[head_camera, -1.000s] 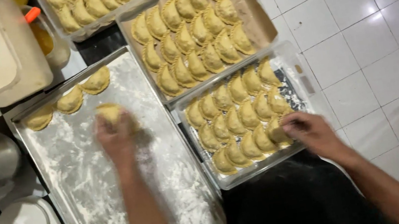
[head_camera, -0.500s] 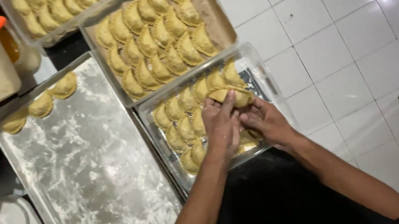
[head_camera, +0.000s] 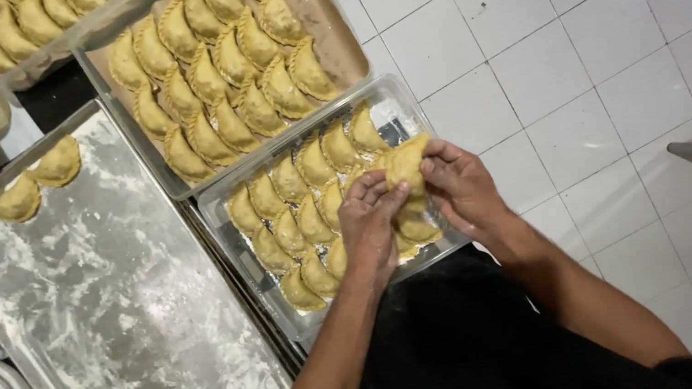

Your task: Arranging raw pastries from a floured metal tray into plastic containers for storage or further processing.

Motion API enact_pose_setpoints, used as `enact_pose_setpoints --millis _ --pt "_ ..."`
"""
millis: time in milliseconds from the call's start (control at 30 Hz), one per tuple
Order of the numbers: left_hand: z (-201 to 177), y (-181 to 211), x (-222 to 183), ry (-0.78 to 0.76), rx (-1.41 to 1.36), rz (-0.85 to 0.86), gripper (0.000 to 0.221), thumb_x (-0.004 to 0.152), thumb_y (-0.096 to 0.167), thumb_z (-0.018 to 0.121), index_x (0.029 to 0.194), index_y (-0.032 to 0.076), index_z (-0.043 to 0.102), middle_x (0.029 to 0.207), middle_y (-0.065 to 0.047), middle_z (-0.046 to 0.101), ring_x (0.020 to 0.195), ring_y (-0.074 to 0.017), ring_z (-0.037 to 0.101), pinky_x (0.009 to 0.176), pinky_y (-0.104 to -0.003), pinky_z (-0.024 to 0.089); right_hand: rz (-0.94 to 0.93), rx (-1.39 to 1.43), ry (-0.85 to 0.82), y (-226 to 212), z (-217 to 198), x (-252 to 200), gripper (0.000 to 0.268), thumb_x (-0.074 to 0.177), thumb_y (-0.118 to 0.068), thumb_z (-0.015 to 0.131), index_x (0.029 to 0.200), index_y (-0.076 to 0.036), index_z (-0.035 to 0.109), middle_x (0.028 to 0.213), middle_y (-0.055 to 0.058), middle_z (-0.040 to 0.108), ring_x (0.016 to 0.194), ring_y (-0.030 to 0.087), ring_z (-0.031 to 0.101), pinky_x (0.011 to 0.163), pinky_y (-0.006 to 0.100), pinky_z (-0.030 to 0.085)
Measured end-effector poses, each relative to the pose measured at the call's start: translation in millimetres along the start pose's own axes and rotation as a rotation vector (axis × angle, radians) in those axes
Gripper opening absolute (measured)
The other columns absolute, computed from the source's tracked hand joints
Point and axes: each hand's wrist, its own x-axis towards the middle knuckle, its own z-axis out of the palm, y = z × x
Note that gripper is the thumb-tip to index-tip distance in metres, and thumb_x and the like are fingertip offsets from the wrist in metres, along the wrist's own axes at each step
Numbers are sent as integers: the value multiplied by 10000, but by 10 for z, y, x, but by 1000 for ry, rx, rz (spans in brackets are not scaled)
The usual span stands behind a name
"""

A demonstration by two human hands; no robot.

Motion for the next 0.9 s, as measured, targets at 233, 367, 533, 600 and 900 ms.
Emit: enact_pose_setpoints --millis 233,367,533,600,900 --pt "-16 -114 341 5 260 50 578 796 145 862 1266 -45 584 1010 -105 644 942 -184 668 823 -315 565 -83 -501 -5 -97 159 102 507 935 -105 723 1397 13 551 1189 161 694 1076 225 675 950 382 562" --pt "46 -74 632 -38 476 63 582 838 215 800 1344 -3 613 994 -76 654 946 -154 672 864 -349 573 -262 -1050 6 -101 228 212 551 919 -94 710 1428 43 548 1441 309 542 1349 471 491 1136 547 407" --pt "228 135 842 -130 792 66 575 887 188 656 1426 22 547 1146 -148 728 1113 -264 696 976 -426 531 -500 -1274 0 235 78 410 539 897 72 607 1424 58 496 1303 304 585 1255 492 557 1081 563 466" --pt "356 354 730 -158 865 60 600 901 164 588 1470 -4 493 1267 -243 697 1260 -366 639 1078 -484 489 -532 -1341 -10 304 75 436 527 926 49 567 1444 38 465 1293 280 572 1257 483 550 1099 575 438" --pt "189 216 1140 -234 1044 38 673 819 331 758 1433 148 553 1234 -201 711 1218 -345 665 1003 -451 555 -608 -1500 -62 38 304 206 406 1026 17 410 1433 23 403 1264 262 557 1256 480 527 1100 582 386"
